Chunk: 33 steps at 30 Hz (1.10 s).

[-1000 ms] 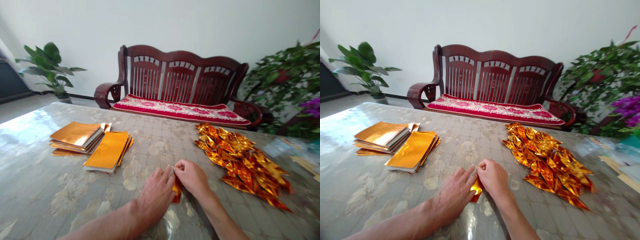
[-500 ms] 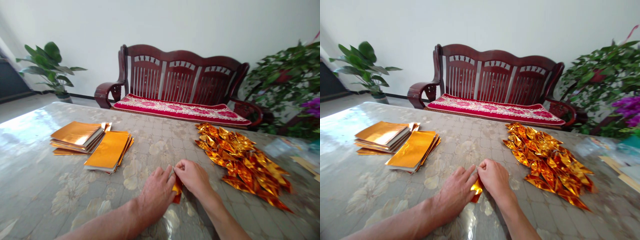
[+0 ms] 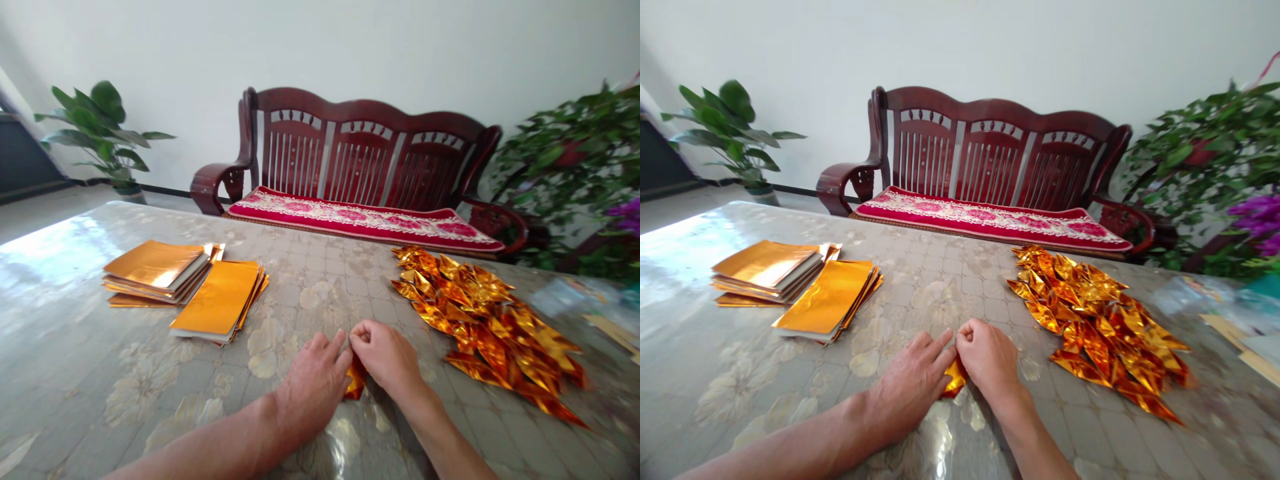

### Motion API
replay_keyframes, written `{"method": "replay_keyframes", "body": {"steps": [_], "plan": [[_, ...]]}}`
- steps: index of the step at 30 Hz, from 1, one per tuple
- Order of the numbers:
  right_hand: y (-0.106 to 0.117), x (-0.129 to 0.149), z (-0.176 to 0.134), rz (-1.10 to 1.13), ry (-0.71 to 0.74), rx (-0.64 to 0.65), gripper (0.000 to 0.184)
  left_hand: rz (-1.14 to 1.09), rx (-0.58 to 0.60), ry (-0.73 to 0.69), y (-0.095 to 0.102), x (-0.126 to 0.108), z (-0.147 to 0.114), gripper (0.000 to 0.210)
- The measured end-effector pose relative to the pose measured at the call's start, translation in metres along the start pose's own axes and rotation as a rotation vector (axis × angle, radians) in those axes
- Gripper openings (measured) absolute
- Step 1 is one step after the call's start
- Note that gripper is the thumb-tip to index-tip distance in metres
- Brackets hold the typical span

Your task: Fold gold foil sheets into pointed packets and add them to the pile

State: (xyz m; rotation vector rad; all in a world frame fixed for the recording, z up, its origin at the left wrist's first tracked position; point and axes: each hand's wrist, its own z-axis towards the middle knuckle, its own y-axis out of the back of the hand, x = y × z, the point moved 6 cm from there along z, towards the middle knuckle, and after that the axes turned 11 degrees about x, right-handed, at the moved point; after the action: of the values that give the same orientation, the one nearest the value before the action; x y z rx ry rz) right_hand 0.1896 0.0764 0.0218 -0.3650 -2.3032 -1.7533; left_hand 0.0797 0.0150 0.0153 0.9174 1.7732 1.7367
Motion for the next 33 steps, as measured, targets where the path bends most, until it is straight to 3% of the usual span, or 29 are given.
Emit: {"method": "replay_keyframes", "body": {"steps": [10, 33], "plan": [[0.001, 0.005, -0.01, -0.041, 0.184, -0.127, 0.016, -0.002, -0.022, -0.022, 0.004, 0.004, -0.002, 0.022], [0.005, 0.012, -0.022, -0.181, 0.352, 0.035, 0.026, -0.033, 0.043, -0.022, 0.006, 0.007, 0.0, 0.028]]}}
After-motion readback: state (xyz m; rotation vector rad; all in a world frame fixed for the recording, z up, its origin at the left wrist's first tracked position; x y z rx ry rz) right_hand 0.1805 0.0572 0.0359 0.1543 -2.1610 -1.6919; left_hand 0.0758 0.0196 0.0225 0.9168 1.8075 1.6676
